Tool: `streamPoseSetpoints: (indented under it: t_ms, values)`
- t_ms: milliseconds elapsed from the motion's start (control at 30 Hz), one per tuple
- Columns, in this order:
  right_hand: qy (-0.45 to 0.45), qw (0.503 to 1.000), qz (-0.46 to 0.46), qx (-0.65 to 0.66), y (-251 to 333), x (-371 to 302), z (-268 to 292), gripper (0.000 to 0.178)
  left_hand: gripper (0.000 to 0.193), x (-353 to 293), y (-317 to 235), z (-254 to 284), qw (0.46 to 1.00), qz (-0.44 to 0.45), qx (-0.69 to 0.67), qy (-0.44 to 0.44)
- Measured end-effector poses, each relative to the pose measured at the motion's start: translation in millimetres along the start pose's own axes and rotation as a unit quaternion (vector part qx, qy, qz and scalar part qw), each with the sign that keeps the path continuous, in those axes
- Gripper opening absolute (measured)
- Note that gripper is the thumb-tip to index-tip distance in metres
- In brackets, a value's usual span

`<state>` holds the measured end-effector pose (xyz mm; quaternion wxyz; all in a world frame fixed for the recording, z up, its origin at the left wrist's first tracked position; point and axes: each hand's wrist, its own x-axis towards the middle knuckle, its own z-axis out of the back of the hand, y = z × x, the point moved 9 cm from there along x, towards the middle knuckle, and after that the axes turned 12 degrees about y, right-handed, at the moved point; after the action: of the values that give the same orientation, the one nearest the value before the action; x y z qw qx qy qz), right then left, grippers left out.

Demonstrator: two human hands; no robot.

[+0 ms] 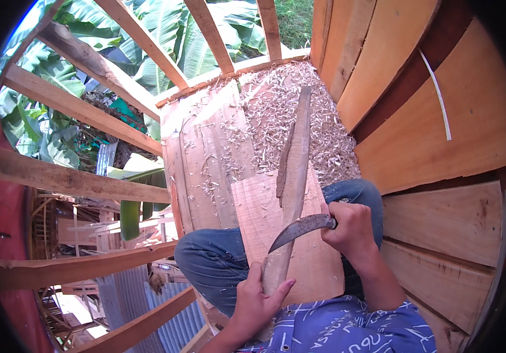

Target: The person sits on the floor of a wooden structure and uses a curved knife to carve a long, thin piece of wood. They hold the wood against their leg and repeatedly scrape the surface to remove shavings, shaping the piece.

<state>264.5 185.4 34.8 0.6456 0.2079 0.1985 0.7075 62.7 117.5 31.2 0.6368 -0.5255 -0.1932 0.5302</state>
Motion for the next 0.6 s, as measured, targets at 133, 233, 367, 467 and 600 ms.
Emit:
streamPoseSetpoints:
  t_ms: [133,233,367,467,600]
  values:
    - [-0.046,0.991,-0.084,0.094,-36,8,4,0.026,0.042,-3,4,-4,0.998,0.039,0.01,0.039]
    - [-0.139,0.953,-0.255,0.083,-119,4,57,0.026,0.038,-11,5,-16,0.997,0.042,0.004,0.071]
    - [-0.054,0.981,-0.152,0.112,-71,4,54,0.025,0.042,-9,21,0,0.999,0.037,-0.005,0.01]
    - [0.023,0.999,-0.029,0.035,-18,-12,16,0.019,0.044,0,17,-2,1.0,0.023,0.005,0.016]
    - [0.033,0.997,-0.056,0.046,-12,-14,15,0.015,0.045,3,2,-4,0.999,-0.004,0.027,0.019]
